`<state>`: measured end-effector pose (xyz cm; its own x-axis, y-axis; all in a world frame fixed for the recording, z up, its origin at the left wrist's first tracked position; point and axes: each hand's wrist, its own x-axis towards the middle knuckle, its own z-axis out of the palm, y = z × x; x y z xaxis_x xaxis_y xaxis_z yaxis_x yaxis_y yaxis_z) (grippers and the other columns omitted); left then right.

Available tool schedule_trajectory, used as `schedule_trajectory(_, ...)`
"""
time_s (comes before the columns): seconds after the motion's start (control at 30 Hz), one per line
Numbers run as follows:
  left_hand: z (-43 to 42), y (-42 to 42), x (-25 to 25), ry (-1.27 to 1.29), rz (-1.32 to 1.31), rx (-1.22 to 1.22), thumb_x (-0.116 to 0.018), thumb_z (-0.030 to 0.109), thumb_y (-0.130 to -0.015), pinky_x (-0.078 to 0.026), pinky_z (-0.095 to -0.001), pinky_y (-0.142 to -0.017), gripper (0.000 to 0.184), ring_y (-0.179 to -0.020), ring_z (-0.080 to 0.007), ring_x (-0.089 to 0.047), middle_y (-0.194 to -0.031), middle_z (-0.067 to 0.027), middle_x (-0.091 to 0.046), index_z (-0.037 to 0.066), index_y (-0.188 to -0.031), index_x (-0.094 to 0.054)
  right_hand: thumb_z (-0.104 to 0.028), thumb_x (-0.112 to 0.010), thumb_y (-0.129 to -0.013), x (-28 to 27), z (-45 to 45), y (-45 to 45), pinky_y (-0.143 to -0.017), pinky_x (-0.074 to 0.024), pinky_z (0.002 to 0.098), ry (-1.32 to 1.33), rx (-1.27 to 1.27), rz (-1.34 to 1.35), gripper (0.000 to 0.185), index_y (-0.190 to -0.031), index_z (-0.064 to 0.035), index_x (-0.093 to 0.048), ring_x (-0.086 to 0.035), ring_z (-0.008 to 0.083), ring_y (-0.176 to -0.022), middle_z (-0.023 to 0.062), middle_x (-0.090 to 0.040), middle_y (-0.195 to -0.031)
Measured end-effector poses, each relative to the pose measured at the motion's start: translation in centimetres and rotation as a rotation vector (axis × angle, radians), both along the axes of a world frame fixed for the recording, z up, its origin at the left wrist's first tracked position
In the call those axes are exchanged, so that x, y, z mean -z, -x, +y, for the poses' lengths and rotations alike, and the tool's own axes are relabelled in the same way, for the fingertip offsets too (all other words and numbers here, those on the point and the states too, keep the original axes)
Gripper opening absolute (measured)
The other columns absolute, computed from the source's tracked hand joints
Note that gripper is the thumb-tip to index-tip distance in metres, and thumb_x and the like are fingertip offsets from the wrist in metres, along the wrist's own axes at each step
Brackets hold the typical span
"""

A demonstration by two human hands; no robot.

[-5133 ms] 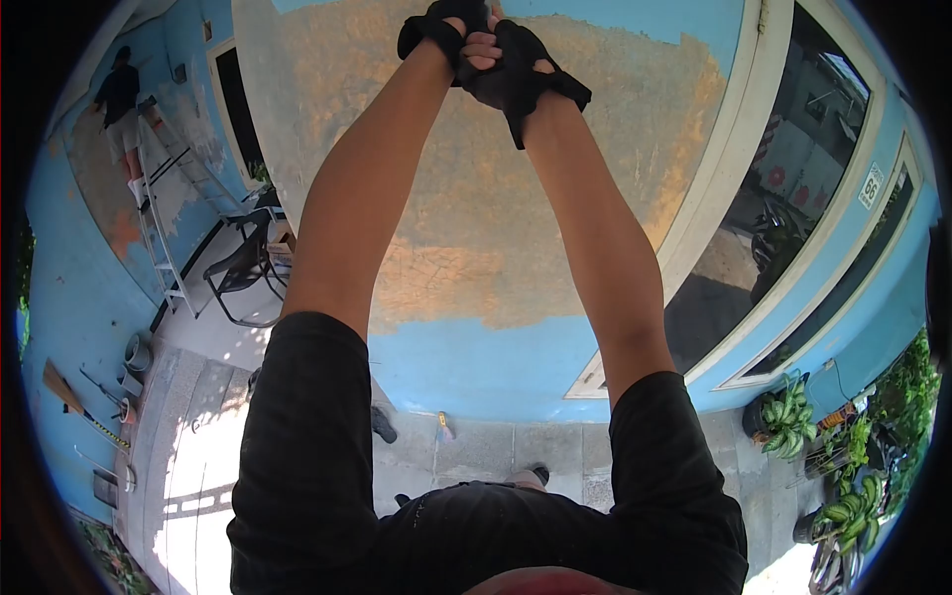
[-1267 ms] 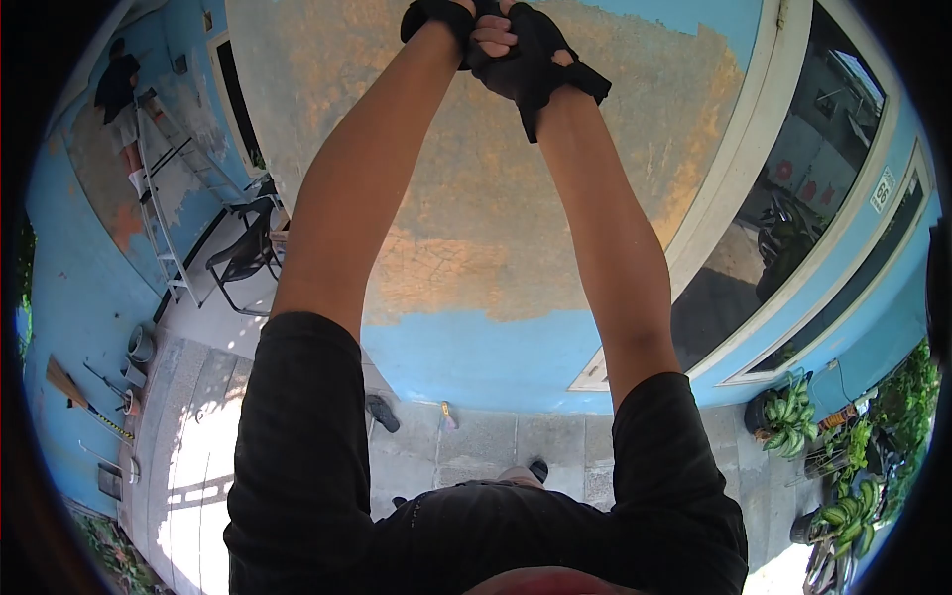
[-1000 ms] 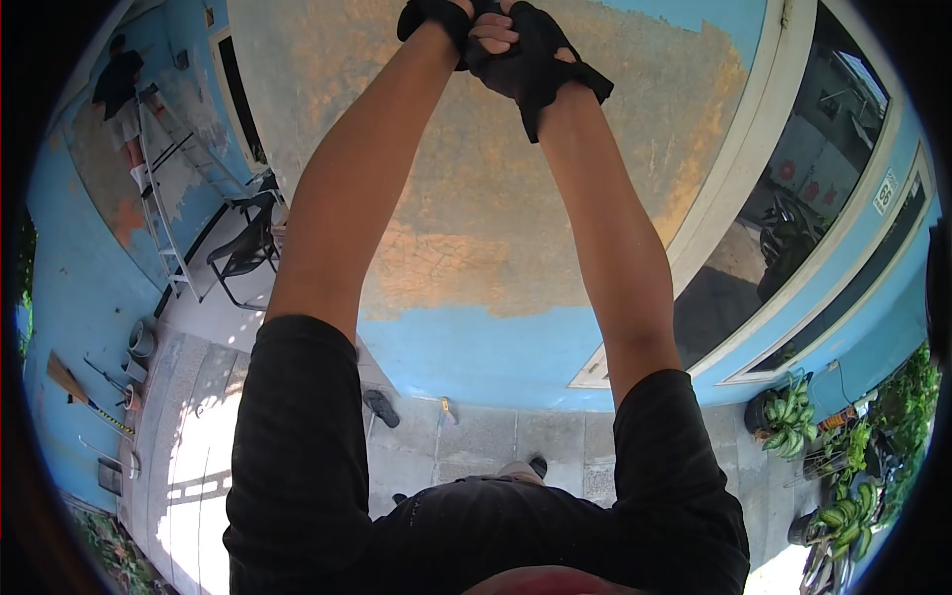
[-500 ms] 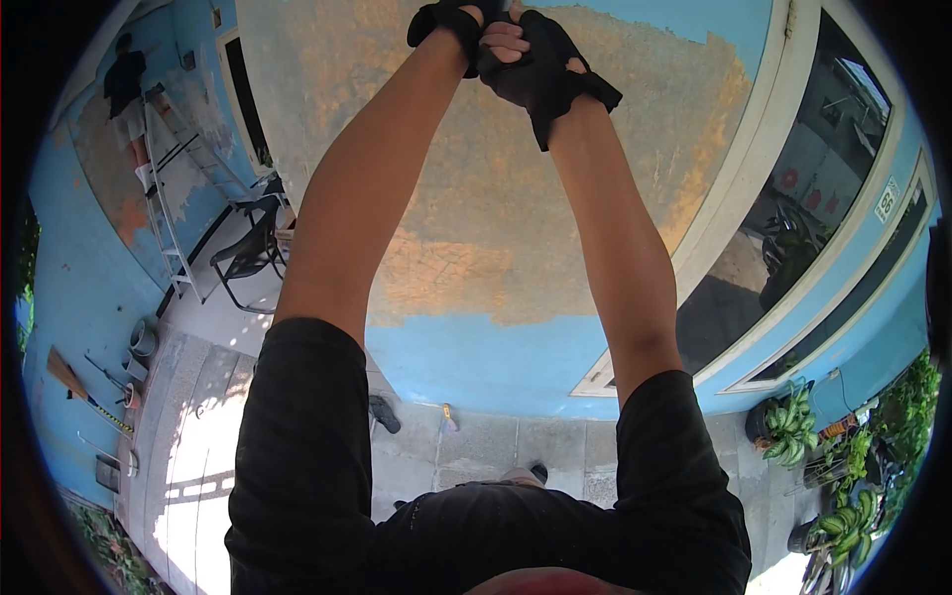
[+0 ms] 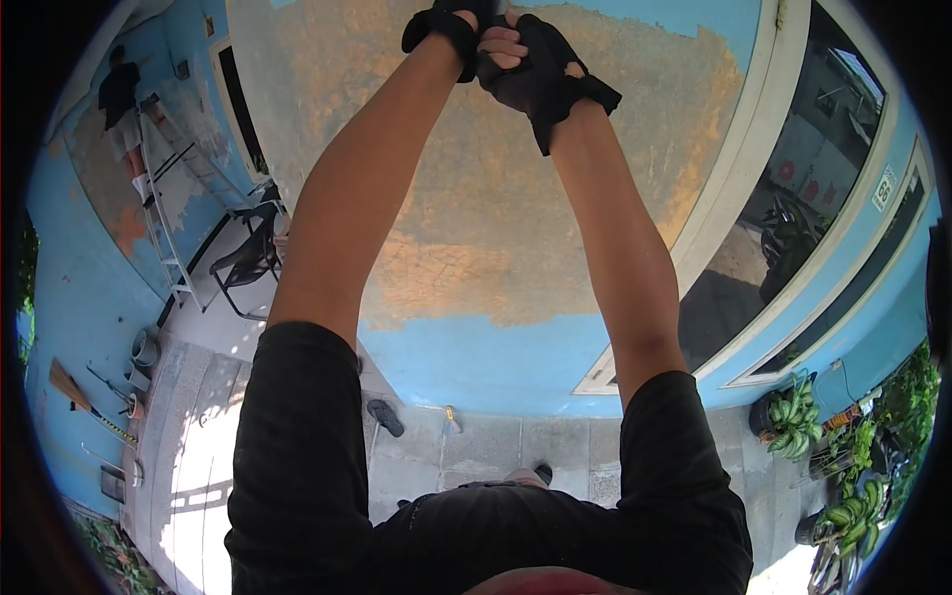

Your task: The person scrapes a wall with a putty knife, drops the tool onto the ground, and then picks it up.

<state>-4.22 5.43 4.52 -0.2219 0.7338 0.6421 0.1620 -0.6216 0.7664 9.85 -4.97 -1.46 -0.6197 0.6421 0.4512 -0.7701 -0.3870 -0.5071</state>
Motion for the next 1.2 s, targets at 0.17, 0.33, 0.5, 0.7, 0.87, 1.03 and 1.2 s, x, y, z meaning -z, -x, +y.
schedule_trajectory(0.17,2.6,2.2,1.0,0.076,-0.234,0.649,-0.046,0.045,-0.095,-0.044,-0.0359,-0.047,0.038,-0.062,-0.0213,-0.059,-0.073,-0.0078,-0.058,0.013,-0.076,-0.056,-0.016,-0.04,-0.101,0.0,-0.4,0.7,-0.043,-0.0349,0.0218,-0.069,-0.086,0.084,0.01,-0.094,-0.0086,-0.041,-0.039,0.0074,-0.05,0.0015,-0.043,-0.069)
schedule_trajectory(0.33,1.1,1.6,0.8,-0.031,0.171,-0.087,-0.046,0.044,-0.095,-0.049,-0.0347,-0.055,0.037,-0.072,-0.0223,-0.063,-0.086,-0.0087,-0.064,0.011,-0.093,-0.061,-0.017,-0.039,-0.101,0.2,0.9,0.4,-0.043,-0.0345,0.0244,-0.038,-0.08,-0.016,0.011,-0.094,-0.0105,-0.042,-0.039,0.0086,-0.049,0.001,-0.043,-0.067)
schedule_trajectory(0.5,2.8,2.7,0.9,-0.098,0.397,-0.277,-0.047,0.044,-0.096,-0.052,-0.0337,-0.062,0.041,-0.079,-0.0229,-0.064,-0.095,-0.0091,-0.068,0.008,-0.107,-0.063,-0.026,-0.036,-0.103,-0.1,0.4,0.5,-0.041,-0.0381,0.029,0.085,-0.148,-0.002,0.027,-0.083,-0.0098,-0.043,-0.042,0.0134,-0.047,0.0024,-0.045,-0.061)
schedule_trajectory(0.7,0.8,1.6,0.3,0.167,-0.196,0.362,-0.046,0.045,-0.096,-0.05,-0.0356,-0.083,0.047,-0.096,-0.021,-0.063,-0.113,-0.007,-0.067,0.007,-0.118,-0.062,-0.026,-0.032,-0.103,-1.0,0.6,1.5,-0.04,-0.0366,0.0283,0.095,-0.131,0.048,0.028,-0.083,-0.0091,-0.042,-0.041,0.0133,-0.046,0.002,-0.044,-0.063)
schedule_trajectory(0.87,-0.8,0.6,-0.6,-0.011,0.349,-0.205,-0.05,0.044,-0.094,-0.05,-0.0382,-0.066,0.045,-0.077,-0.0208,-0.064,-0.097,-0.0079,-0.069,0.005,-0.11,-0.065,-0.022,-0.033,-0.102,-0.2,0.7,1.0,-0.039,-0.0342,0.0275,0.078,-0.072,0.023,0.027,-0.08,-0.0094,-0.041,-0.038,0.0132,-0.044,0.002,-0.042,-0.061)
schedule_trajectory(1.03,-0.9,0.1,0.4,0.133,-0.088,0.214,-0.057,0.045,-0.09,-0.046,-0.0363,-0.059,0.039,-0.064,-0.0178,-0.057,-0.075,-0.004,-0.065,0.008,-0.087,-0.068,-0.023,-0.033,-0.103,-0.2,-0.1,0.6,-0.038,-0.0332,0.026,0.113,-0.063,0.017,0.027,-0.081,-0.0097,-0.042,-0.038,0.012,-0.044,0.0016,-0.042,-0.061)
schedule_trajectory(1.2,-1.2,-0.3,0.6,-0.03,0.176,-0.058,-0.054,0.046,-0.091,-0.047,-0.036,-0.062,0.041,-0.069,-0.0185,-0.059,-0.077,-0.0061,-0.067,0.008,-0.091,-0.069,-0.019,-0.035,-0.102,0.3,-1.0,0.6,-0.04,-0.0342,0.0241,0.024,-0.023,0.058,0.016,-0.09,-0.0106,-0.041,-0.038,0.0096,-0.046,0.0005,-0.043,-0.064)
